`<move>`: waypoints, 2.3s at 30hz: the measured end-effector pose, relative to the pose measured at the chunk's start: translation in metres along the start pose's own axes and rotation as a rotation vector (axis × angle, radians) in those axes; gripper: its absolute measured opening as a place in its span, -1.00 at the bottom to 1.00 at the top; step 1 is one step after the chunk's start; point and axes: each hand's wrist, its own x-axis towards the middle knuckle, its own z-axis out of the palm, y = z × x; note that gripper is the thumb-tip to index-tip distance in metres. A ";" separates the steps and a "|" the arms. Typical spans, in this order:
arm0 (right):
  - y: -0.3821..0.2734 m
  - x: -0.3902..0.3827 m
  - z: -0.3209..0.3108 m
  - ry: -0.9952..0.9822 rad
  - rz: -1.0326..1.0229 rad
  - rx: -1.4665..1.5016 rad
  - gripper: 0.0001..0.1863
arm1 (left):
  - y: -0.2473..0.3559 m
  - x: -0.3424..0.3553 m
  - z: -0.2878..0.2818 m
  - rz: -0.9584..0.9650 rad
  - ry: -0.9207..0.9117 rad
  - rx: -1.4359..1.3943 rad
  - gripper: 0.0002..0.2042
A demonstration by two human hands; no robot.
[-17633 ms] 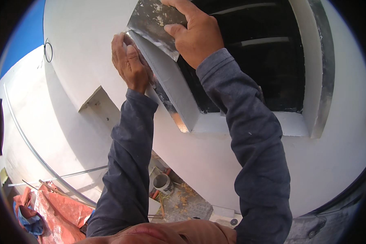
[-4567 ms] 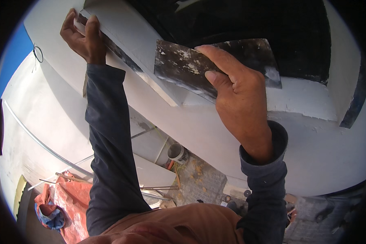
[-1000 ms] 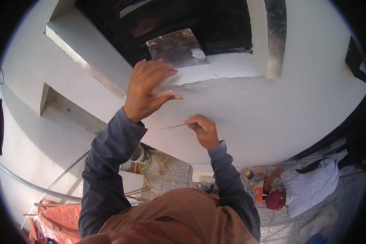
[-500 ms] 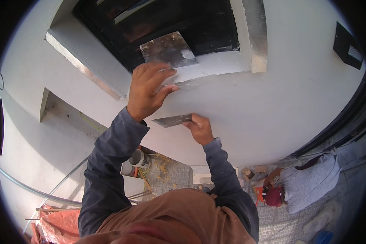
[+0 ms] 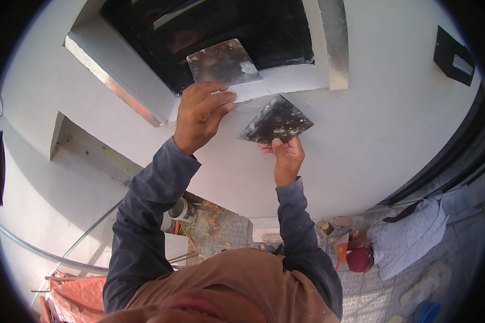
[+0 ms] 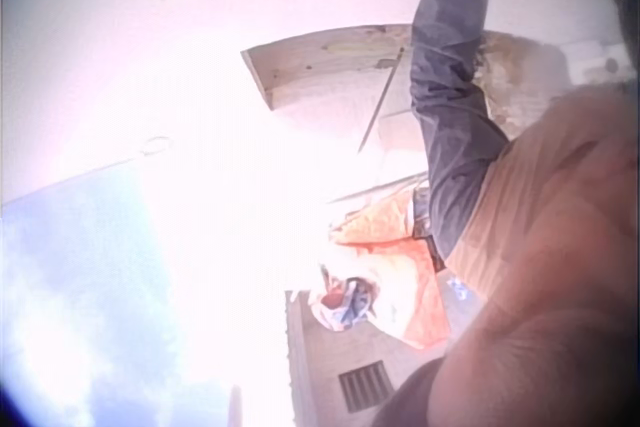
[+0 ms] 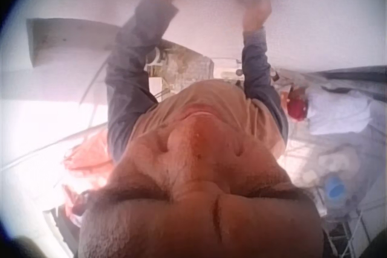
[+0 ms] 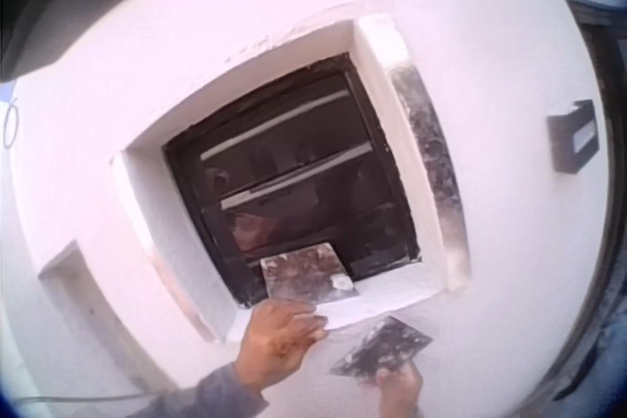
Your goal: The person applies plaster to the edges of a window frame using a trowel and a straight edge. They repeatedly scoop plaster from a bag, spread it along the frame, and smooth the surface. The person also places the straight edge against a shelf and continues plastering the window frame.
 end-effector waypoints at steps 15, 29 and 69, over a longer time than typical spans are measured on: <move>-0.003 -0.004 0.034 0.135 0.155 0.018 -0.70 | 0.020 -0.003 -0.001 -0.001 -0.078 -0.024 -0.59; 0.003 -0.010 0.038 0.134 0.209 -0.009 -0.81 | 0.019 -0.007 0.000 -0.006 -0.078 -0.013 -0.60; 0.018 -0.021 0.056 0.092 0.186 -0.033 -0.79 | 0.013 -0.009 -0.009 -0.079 -0.155 -0.035 -0.51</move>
